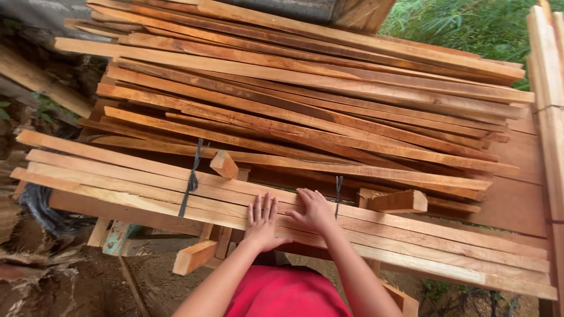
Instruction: The person aligns a stack of thin wooden planks on a wooden workbench. They then use a black strap to tie the planks together, wrapping the strap around the stack and securing it with a knot.
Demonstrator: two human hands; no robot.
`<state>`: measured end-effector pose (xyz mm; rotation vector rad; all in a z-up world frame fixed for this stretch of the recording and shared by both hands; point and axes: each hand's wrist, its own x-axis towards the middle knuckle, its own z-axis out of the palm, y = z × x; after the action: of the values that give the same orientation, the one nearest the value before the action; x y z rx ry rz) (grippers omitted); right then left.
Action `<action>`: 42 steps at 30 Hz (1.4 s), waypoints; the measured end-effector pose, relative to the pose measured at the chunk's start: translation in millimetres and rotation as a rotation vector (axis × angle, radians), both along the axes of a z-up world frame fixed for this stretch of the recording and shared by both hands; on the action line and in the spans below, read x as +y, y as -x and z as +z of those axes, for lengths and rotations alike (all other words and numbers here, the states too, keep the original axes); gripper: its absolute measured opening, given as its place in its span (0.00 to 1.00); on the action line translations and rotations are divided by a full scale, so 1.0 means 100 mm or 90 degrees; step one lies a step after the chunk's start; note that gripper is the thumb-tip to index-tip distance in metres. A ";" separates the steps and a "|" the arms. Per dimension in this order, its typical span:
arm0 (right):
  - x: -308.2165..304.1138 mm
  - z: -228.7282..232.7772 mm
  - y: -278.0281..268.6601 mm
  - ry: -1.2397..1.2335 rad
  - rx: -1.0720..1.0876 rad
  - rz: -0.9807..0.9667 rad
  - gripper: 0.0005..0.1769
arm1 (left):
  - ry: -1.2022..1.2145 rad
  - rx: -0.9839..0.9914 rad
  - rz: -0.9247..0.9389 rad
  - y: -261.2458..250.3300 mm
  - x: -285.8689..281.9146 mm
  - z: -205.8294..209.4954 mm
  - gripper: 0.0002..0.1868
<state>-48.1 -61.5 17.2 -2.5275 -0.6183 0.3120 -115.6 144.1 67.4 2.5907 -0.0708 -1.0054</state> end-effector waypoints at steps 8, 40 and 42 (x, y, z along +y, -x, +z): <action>0.16 -0.03 -0.85 0.221 0.497 0.023 0.50 | 0.007 0.013 0.019 -0.04 0.03 0.09 0.71; 0.21 0.95 -0.03 0.248 0.136 -0.025 0.54 | 1.003 0.327 1.156 0.52 -0.02 -0.23 0.65; 0.21 1.03 0.05 0.197 -0.001 -0.044 0.51 | 1.049 0.296 1.102 0.36 -0.04 -0.26 0.63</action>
<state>-53.3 -40.1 119.8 -2.8370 -0.5134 0.4086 -151.5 139.7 41.4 0.3244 0.8516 -0.3151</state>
